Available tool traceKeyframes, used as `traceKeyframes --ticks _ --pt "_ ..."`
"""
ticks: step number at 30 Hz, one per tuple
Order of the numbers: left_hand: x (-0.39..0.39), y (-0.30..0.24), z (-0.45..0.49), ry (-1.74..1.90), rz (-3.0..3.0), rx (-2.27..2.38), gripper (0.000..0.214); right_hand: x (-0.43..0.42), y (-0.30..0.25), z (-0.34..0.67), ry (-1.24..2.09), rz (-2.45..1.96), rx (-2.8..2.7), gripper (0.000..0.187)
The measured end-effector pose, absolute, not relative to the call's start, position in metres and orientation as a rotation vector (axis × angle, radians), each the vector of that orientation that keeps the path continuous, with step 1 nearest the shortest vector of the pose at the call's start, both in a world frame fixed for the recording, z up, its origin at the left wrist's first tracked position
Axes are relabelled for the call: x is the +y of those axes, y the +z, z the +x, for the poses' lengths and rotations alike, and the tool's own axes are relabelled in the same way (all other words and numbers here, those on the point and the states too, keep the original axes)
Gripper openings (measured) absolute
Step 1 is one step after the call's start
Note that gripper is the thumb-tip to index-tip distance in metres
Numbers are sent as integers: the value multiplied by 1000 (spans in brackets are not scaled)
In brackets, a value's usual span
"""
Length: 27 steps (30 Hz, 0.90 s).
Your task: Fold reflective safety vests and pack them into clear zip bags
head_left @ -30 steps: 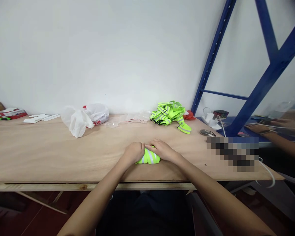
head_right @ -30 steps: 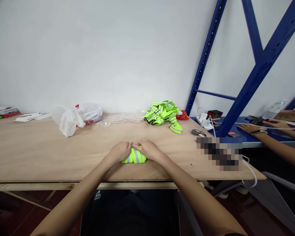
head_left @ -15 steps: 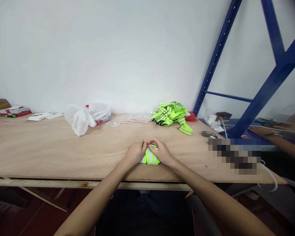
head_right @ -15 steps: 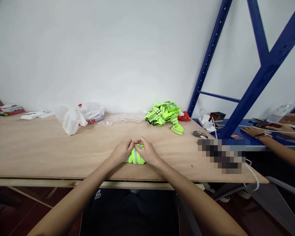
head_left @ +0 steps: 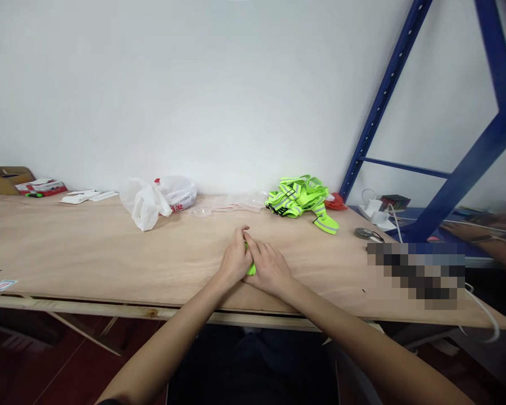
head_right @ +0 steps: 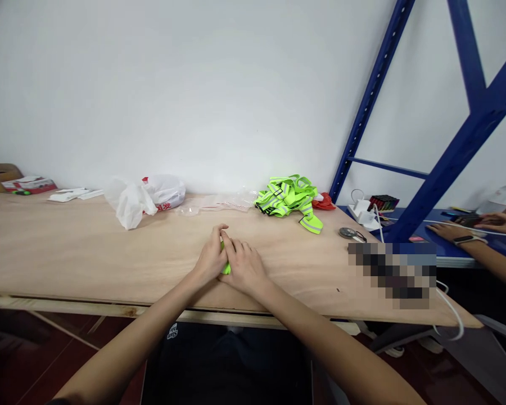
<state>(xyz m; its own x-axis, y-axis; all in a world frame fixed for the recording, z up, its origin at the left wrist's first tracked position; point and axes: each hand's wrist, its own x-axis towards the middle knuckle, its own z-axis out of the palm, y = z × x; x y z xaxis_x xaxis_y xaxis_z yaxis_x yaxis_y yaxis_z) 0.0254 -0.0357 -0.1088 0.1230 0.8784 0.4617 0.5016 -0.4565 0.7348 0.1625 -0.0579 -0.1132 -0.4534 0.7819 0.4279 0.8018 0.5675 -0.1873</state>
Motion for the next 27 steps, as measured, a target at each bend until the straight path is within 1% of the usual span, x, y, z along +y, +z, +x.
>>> traceKeyframes --ticks 2,8,13,16,19,22,25,27 --pt "-39 -109 25 1355 1947 1301 46 -54 -114 165 -20 -1238 -2318 93" --pt "-50 -109 24 1432 1874 1176 50 -41 -118 182 139 -1076 -2264 75" --pt "-51 -104 21 1439 2098 987 33 -37 -117 184 412 -1088 -2213 74" --pt "-52 -99 18 1393 2213 926 28 -36 -117 184 502 -1096 -2166 73" --pt "-52 -92 13 1332 2282 900 26 -35 -117 187 508 -1067 -2143 73" --pt "-41 -85 7 1257 2279 886 29 -33 -116 196 460 -1086 -2122 68" --pt "-9 -75 2 1194 2328 912 31 -29 -114 215 357 -1147 -2106 65" --pt "23 -67 2 1116 2485 1011 33 -25 -114 230 297 -1206 -2078 65"
